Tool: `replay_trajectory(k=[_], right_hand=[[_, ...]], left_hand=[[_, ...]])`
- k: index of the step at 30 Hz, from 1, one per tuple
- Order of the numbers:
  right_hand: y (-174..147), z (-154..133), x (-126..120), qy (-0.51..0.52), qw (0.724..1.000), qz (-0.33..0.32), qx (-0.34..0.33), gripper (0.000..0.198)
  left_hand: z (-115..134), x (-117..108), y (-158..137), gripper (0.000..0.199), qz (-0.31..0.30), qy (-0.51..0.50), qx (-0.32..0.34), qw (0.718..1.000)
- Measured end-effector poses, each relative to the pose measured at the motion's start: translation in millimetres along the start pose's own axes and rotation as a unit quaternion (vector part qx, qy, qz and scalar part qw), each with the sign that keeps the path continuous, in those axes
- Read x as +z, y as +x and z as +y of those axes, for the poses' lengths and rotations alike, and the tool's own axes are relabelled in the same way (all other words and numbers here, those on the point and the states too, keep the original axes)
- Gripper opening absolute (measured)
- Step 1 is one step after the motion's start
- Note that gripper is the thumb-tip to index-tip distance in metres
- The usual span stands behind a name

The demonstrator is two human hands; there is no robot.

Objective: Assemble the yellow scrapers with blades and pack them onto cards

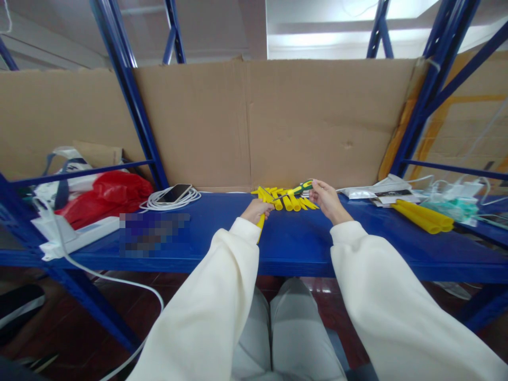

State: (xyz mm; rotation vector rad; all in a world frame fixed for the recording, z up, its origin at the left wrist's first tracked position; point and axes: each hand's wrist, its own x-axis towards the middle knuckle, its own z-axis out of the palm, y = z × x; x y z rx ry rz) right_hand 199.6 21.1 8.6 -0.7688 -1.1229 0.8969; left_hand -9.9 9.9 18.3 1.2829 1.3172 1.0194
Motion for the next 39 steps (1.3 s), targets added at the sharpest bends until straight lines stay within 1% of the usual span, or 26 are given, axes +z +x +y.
replay_trajectory(k=[2, 4, 9, 13, 18, 21, 26, 28, 31, 35, 39], right_hand=[[-2, -1, 1, 0.013, 1.000, -0.016, -0.008, 0.037], [-2, -1, 1, 0.014, 1.000, -0.017, -0.017, 0.036], [2, 4, -1, -0.010, 0.999, 0.014, -0.039, 0.044], [6, 8, -1, -0.012, 0.999, 0.026, -0.036, 0.053], [4, 7, -1, -0.042, 0.997, 0.052, -0.043, 0.057], [2, 5, 0, -0.043, 0.998, 0.037, -0.035, 0.054], [-2, -2, 1, 0.011, 1.000, -0.016, -0.008, 0.042], [-3, -3, 2, 0.020, 0.999, -0.024, -0.006, 0.039], [-3, -3, 2, 0.008, 1.000, -0.009, -0.005, 0.040], [-4, -2, 2, -0.017, 1.000, 0.018, -0.002, 0.048], [-5, -2, 3, -0.040, 0.999, 0.028, 0.001, 0.054]], left_hand=[[0, 0, 1, 0.023, 0.000, 0.001, -0.003, 1.000], [-1, -1, 3, 0.022, 0.001, 0.001, -0.005, 1.000], [-3, -1, 6, 0.024, 0.001, -0.005, -0.006, 1.000], [-3, 0, 5, 0.025, -0.003, 0.001, -0.002, 1.000], [-2, 0, 3, 0.028, -0.004, 0.003, 0.001, 1.000], [-2, 0, 4, 0.028, -0.003, 0.000, -0.001, 1.000], [-3, 0, 5, 0.026, 0.005, 0.008, -0.001, 1.000], [-2, 0, 4, 0.025, 0.006, 0.008, 0.000, 1.000], [-2, 0, 3, 0.024, 0.007, 0.006, 0.002, 1.000], [-1, 0, 1, 0.026, 0.009, 0.006, 0.001, 1.000], [0, 0, 1, 0.031, 0.011, 0.009, -0.001, 1.000]])
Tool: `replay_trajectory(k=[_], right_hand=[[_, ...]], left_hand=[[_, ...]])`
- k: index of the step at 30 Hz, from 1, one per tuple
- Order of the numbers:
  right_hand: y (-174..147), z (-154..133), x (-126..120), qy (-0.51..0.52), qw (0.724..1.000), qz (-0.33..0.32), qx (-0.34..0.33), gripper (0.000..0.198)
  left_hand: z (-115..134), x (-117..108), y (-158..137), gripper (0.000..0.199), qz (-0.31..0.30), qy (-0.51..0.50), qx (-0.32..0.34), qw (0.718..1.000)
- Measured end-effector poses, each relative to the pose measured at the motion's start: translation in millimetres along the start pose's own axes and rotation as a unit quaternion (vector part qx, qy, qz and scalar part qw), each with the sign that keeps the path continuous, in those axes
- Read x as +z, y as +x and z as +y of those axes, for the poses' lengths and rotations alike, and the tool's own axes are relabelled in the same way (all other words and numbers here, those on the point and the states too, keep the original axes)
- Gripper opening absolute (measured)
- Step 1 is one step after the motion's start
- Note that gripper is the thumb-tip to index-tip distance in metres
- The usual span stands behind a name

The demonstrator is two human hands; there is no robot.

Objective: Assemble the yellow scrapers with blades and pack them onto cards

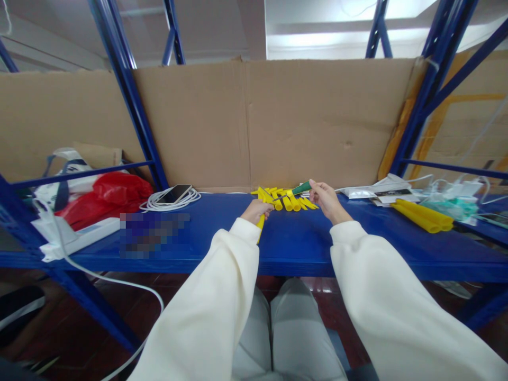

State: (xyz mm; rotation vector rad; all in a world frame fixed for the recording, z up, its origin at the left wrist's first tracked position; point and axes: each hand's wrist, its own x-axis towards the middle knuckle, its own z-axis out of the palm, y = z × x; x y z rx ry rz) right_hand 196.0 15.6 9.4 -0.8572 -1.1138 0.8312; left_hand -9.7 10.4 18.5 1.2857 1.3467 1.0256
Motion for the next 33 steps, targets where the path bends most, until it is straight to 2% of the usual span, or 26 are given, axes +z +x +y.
replay_trajectory(k=[16, 23, 33], right_hand=[[3.0, 3.7, -0.7, -0.040, 0.999, 0.026, 0.003, 0.059], [3.1, 4.6, -1.6, -0.049, 0.999, 0.013, 0.012, 0.054], [0.6, 2.3, 1.4, -0.042, 0.998, 0.050, 0.000, 0.047]], left_hand=[[-0.9, 0.0, 3.6, 0.032, -0.008, 0.004, -0.001, 1.000], [-1.7, -0.5, 3.7, 0.029, -0.011, 0.001, 0.001, 1.000], [-2.5, -0.5, 6.0, 0.029, -0.022, -0.006, -0.005, 1.000]])
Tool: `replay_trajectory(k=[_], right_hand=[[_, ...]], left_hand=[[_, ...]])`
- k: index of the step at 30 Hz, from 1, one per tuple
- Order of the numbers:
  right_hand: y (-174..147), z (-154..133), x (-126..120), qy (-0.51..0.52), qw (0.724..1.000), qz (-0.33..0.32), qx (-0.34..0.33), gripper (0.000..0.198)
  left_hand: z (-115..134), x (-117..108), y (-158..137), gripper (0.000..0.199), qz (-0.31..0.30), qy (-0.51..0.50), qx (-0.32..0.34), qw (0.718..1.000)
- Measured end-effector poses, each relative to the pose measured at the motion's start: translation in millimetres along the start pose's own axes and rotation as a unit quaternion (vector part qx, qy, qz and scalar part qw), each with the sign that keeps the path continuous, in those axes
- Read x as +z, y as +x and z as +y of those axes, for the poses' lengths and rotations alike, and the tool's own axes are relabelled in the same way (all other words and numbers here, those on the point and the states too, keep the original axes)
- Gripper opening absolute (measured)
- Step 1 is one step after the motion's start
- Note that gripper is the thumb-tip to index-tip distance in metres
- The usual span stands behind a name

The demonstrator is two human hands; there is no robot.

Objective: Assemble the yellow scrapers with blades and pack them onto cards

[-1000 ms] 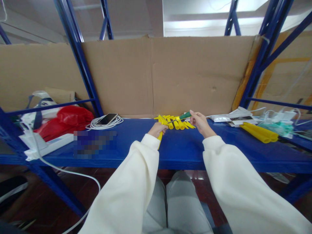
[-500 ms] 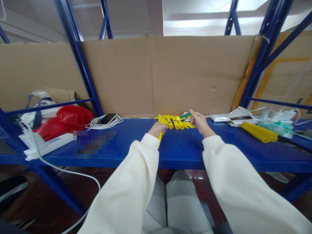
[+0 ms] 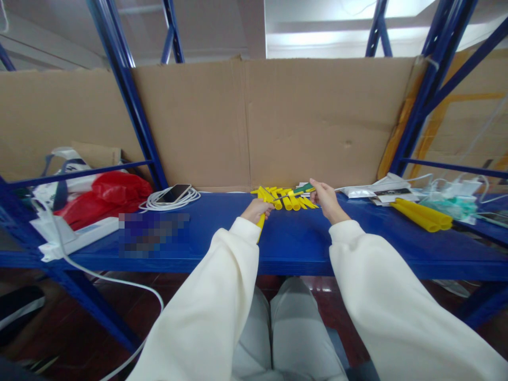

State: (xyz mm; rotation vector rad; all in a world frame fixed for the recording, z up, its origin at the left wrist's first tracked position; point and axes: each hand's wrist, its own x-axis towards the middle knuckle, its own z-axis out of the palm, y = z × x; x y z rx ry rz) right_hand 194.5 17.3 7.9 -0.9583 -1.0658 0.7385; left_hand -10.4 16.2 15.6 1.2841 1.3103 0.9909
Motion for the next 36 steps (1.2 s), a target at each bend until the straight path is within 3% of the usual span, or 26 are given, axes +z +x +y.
replay_trajectory(k=[9, 28, 36], right_hand=[[-1.7, -5.3, 3.5, 0.003, 0.999, 0.014, 0.041, 0.038], [-2.5, -6.5, 4.2, 0.017, 0.998, 0.026, 0.047, 0.039], [-0.8, -2.7, 1.3, -0.023, 0.998, 0.013, 0.052, 0.041]], left_hand=[[-2.3, -0.4, 2.8, 0.029, 0.003, -0.013, -0.003, 1.000], [-0.1, -0.2, -0.9, 0.025, -0.007, 0.003, 0.003, 1.000], [0.0, 1.0, -0.8, 0.027, 0.014, 0.004, -0.007, 1.000]])
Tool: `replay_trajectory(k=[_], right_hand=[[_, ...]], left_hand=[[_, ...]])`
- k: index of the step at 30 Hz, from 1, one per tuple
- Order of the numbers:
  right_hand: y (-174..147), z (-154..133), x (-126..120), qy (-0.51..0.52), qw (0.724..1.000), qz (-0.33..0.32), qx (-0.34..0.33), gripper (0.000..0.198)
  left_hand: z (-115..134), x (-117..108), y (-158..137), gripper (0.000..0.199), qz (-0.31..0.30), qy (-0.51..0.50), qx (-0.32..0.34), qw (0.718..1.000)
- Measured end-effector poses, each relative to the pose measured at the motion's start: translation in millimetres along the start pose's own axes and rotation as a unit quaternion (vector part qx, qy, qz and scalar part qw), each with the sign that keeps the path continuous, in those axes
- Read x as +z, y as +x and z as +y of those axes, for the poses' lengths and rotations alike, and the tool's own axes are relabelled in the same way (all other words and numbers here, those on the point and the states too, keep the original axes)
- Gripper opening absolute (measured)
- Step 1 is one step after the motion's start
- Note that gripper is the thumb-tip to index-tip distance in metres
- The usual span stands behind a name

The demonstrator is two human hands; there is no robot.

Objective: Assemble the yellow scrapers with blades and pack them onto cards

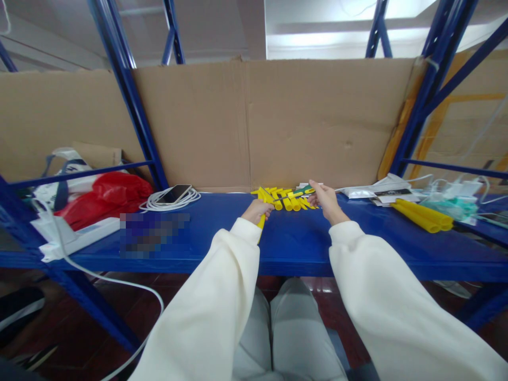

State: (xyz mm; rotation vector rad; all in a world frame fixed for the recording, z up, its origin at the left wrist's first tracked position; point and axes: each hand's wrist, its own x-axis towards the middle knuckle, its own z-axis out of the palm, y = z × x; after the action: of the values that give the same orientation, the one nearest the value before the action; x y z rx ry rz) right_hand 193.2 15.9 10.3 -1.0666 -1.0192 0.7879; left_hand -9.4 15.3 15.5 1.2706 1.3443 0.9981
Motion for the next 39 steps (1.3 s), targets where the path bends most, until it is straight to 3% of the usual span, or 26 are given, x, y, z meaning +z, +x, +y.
replay_trajectory(k=[8, 21, 28, 39], right_hand=[[-2, -3, 2, 0.000, 1.000, 0.010, -0.002, 0.041], [-8, -7, 8, 0.037, 0.998, 0.046, 0.023, 0.036], [-9, -17, 2, 0.061, 0.992, 0.112, 0.019, 0.029], [-15, -9, 11, -0.120, 0.988, -0.010, 0.097, 0.023]], left_hand=[[0, 0, -1, 0.032, 0.005, -0.004, 0.005, 1.000], [3, 2, -7, 0.024, 0.005, -0.003, -0.013, 1.000], [2, -1, -7, 0.019, 0.029, 0.010, -0.004, 1.000], [2, 0, -5, 0.015, 0.021, 0.003, 0.003, 1.000]])
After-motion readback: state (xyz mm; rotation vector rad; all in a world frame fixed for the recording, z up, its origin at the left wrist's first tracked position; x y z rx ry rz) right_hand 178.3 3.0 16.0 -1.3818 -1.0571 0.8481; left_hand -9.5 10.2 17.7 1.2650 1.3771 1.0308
